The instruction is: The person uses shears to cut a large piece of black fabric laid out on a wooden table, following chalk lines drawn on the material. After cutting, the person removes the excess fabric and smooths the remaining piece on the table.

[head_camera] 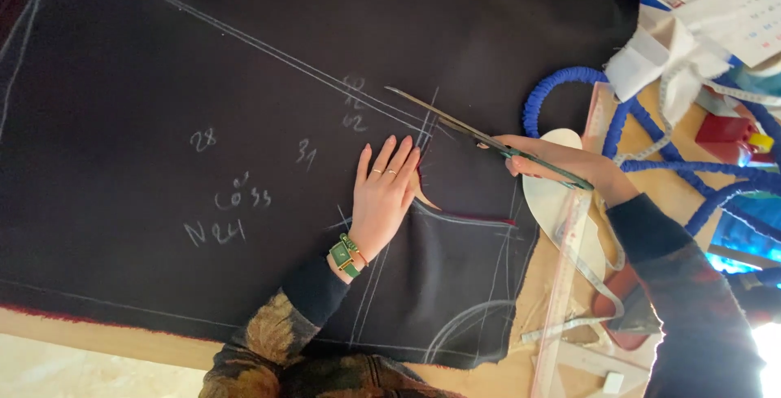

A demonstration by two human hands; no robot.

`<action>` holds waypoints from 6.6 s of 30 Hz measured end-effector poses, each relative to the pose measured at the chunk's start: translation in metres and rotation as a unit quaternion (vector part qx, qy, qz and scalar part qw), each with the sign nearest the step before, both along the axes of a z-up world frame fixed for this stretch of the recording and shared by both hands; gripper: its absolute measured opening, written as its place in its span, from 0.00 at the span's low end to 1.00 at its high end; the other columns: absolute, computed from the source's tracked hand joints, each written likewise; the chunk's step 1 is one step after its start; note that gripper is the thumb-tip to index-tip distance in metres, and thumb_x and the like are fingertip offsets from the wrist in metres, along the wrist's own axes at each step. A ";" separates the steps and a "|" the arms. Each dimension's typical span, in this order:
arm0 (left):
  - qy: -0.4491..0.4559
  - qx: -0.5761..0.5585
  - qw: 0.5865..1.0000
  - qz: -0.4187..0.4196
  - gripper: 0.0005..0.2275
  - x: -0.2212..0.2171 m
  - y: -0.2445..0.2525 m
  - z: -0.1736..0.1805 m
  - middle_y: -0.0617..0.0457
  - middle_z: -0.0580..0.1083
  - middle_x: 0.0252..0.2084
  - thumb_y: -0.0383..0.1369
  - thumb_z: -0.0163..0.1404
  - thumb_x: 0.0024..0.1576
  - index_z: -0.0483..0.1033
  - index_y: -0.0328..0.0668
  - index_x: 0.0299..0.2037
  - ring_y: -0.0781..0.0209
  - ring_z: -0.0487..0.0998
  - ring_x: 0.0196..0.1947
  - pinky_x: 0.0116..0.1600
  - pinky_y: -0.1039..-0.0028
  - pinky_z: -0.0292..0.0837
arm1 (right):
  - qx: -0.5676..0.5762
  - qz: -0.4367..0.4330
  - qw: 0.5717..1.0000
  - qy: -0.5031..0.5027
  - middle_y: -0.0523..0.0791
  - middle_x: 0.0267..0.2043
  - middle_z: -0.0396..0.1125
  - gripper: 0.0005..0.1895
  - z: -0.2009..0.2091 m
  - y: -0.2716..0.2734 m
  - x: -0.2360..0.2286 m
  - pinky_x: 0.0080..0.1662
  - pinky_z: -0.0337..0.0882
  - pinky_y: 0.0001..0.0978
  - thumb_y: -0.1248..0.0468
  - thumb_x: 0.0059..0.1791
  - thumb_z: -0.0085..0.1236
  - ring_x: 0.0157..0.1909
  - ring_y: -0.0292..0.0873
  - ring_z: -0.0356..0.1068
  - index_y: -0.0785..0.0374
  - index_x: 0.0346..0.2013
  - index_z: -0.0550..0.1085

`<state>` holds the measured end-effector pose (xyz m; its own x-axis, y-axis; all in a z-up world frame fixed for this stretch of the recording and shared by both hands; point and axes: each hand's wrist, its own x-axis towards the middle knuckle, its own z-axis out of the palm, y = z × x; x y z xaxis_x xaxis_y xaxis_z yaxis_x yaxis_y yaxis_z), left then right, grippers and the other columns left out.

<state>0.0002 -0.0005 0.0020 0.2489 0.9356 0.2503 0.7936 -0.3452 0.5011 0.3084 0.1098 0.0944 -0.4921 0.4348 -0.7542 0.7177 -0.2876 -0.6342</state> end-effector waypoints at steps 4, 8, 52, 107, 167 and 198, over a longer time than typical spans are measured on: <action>0.007 0.000 1.000 -0.004 0.22 -0.002 0.000 0.002 0.54 0.61 0.74 0.30 0.48 0.63 0.67 0.48 0.68 0.54 0.57 0.75 0.77 0.45 0.41 | -0.009 -0.022 1.000 -0.018 0.46 0.24 0.59 0.47 0.024 0.006 -0.022 0.28 0.60 0.32 0.32 0.47 0.41 0.23 0.37 0.52 0.57 0.73 0.61; 0.006 0.000 1.000 -0.008 0.21 -0.002 -0.001 0.002 0.53 0.62 0.73 0.29 0.48 0.63 0.67 0.48 0.68 0.54 0.57 0.75 0.77 0.45 0.41 | -0.022 -0.057 0.998 -0.011 0.42 0.20 0.55 0.40 0.009 0.001 -0.013 0.24 0.55 0.26 0.38 0.49 0.48 0.18 0.33 0.51 0.58 0.69 0.65; -0.042 0.065 0.996 0.037 0.19 0.008 -0.001 0.002 0.46 0.63 0.72 0.29 0.48 0.61 0.70 0.41 0.64 0.50 0.58 0.74 0.76 0.43 0.46 | 0.029 -0.028 0.999 -0.032 0.39 0.20 0.51 0.26 -0.018 0.069 -0.140 0.21 0.61 0.24 0.38 0.55 0.48 0.18 0.32 0.55 0.58 0.32 0.67; -0.092 0.041 0.994 0.039 0.22 0.002 -0.002 0.020 0.39 0.68 0.68 0.26 0.55 0.54 0.73 0.33 0.61 0.44 0.62 0.73 0.77 0.39 0.50 | 0.027 -0.028 0.999 0.029 0.40 0.18 0.51 0.29 -0.022 0.141 -0.314 0.18 0.58 0.23 0.34 0.53 0.50 0.17 0.32 0.52 0.57 0.33 0.65; 0.086 0.069 0.934 0.339 0.04 -0.218 0.119 0.095 0.52 0.67 0.27 0.33 0.53 0.50 0.72 0.46 0.27 0.50 0.70 0.31 0.37 0.58 0.65 | 0.130 0.019 0.989 -0.060 0.44 0.21 0.53 0.38 0.013 0.154 -0.424 0.21 0.59 0.23 0.24 0.45 0.41 0.19 0.36 0.54 0.57 0.33 0.61; 0.127 0.231 0.928 0.264 0.14 -0.459 0.243 -0.062 0.39 0.77 0.60 0.28 0.55 0.69 0.80 0.55 0.63 0.32 0.67 0.63 0.52 0.17 0.28 | 0.172 0.025 0.975 -0.140 0.37 0.19 0.48 0.33 0.055 0.117 -0.453 0.32 0.50 0.28 0.27 0.47 0.37 0.20 0.33 0.46 0.52 0.26 0.53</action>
<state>-0.4590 0.2426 -0.0601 -0.1072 0.7518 0.6507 0.9855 -0.0064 0.1698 -0.1442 0.2267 0.1490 -0.3140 0.6670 -0.6756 0.8845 -0.0531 -0.4635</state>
